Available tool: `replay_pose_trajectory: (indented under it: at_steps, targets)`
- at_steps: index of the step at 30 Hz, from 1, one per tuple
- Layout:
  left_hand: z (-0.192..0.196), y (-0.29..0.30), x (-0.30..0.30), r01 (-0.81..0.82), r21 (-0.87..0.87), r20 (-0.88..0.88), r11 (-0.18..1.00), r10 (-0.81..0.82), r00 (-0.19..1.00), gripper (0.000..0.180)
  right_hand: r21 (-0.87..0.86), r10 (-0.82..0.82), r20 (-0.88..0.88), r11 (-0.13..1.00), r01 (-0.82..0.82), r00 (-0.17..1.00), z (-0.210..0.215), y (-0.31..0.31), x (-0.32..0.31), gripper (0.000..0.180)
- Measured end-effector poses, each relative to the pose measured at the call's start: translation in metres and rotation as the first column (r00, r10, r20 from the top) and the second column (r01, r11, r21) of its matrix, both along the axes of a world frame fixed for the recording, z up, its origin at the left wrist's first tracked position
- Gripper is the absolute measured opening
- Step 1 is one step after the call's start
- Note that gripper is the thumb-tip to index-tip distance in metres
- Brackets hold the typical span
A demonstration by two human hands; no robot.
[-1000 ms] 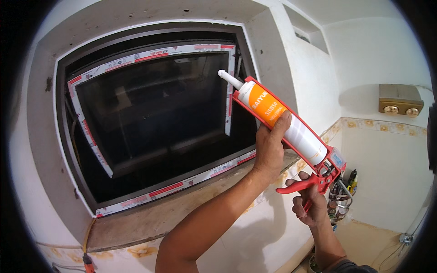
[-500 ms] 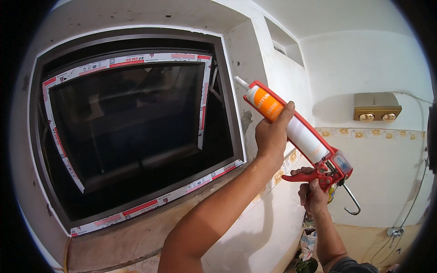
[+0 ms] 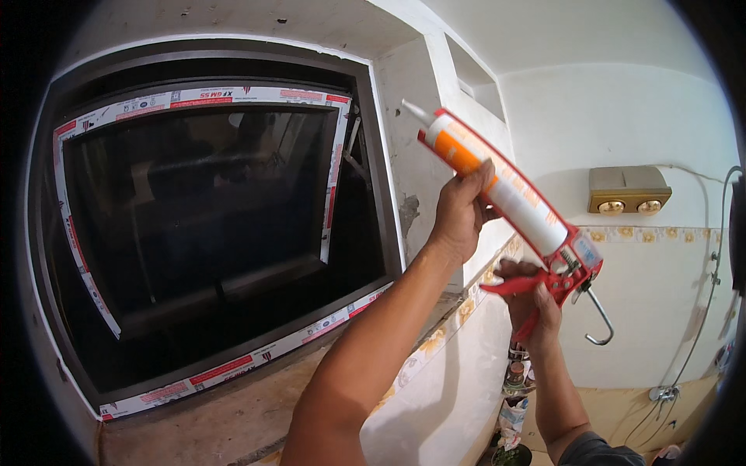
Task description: The person applies silicone sealant around the perimeter of a window frame using a caulking gun. They move along the top, sides, and bottom edges, smoothing the bead with a finger and occasionally reloading the cartridge.
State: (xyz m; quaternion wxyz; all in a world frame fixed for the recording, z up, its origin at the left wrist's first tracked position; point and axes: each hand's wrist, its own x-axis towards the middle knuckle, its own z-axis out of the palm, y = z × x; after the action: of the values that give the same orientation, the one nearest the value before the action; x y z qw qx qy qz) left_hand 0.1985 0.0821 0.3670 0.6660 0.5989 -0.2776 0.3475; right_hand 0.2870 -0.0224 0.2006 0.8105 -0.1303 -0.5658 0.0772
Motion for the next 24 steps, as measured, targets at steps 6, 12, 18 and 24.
replay_pose_trajectory:
  at_steps: [6, 12, 18, 24]
  targets:
    - [0.046, 0.017, -0.006, -0.523, 0.091, -0.023, 0.847, 0.527, 0.85, 0.089, 0.029, 0.019, 0.102, 0.999, -0.022, 0.995, 0.106, 0.025, 0.013, 0.032]
    - [0.053, 0.078, -0.025, -0.824, 0.2, 0.147, 0.531, 0.815, 0.561, 0.078, -0.026, -0.224, 0.209, 0.972, 0.234, 0.952, 0.187, 0.056, 0.008, 0.031]
    - [0.057, 0.089, -0.053, -0.906, 0.296, 0.211, 0.302, 0.905, 0.371, 0.071, -0.023, -0.406, 0.26, 0.904, 0.426, 0.876, 0.21, 0.087, 0.012, 0.027]
    - [0.056, 0.069, -0.072, -0.865, 0.437, 0.151, 0.247, 0.928, 0.341, 0.066, -0.013, -0.409, 0.287, 0.902, 0.431, 0.866, 0.237, 0.104, 0.022, 0.027]
